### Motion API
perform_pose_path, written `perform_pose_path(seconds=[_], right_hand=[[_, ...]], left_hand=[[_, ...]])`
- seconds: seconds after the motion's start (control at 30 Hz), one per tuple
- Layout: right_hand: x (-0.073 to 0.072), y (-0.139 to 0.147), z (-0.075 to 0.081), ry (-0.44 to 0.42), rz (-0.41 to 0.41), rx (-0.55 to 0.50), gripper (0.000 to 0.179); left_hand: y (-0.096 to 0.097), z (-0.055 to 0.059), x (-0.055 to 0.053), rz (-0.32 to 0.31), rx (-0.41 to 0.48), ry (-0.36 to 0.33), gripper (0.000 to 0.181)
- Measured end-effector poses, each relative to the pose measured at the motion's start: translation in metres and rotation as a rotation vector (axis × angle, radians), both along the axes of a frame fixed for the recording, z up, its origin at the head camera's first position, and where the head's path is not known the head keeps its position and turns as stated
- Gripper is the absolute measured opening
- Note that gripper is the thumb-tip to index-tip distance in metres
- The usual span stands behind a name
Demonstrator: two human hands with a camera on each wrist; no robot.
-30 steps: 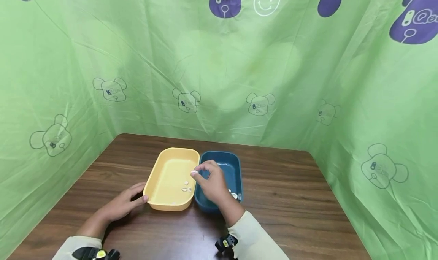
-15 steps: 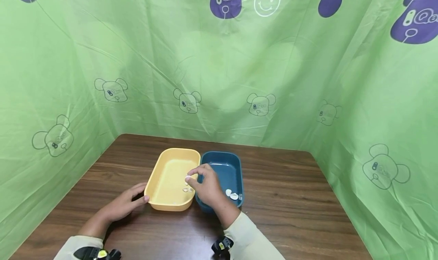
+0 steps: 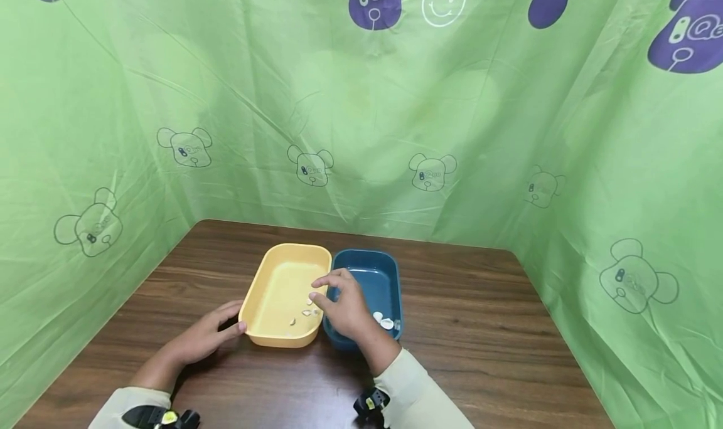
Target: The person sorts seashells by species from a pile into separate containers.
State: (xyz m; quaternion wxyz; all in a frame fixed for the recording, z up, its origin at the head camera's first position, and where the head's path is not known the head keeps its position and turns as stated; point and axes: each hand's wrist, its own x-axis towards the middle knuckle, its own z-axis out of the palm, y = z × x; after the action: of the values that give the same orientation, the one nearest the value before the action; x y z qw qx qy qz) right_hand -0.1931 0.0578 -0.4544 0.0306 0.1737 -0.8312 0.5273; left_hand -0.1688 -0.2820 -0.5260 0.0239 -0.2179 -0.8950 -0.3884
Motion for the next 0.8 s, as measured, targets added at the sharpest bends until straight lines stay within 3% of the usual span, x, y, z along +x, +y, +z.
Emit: perform_pose_path(seconds=[0.33, 0.6, 0.8], right_hand=[[0.0, 0.01, 0.001, 0.01, -0.024, -0.036, 0.012], [0.0, 0.02, -0.001, 0.002, -0.04, -0.036, 0.014], [-0.001, 0.026, 0.001, 0.004, -0.044, -0.018, 0.015]], left_hand=[[0.002, 0.001, 0.0, 0.023, -0.022, -0.01, 0.053], [0.005, 0.005, -0.004, 0.038, 0.036, -0.009, 0.052], [0.008, 0.014, -0.006, 0.117, -0.003, -0.006, 0.064]])
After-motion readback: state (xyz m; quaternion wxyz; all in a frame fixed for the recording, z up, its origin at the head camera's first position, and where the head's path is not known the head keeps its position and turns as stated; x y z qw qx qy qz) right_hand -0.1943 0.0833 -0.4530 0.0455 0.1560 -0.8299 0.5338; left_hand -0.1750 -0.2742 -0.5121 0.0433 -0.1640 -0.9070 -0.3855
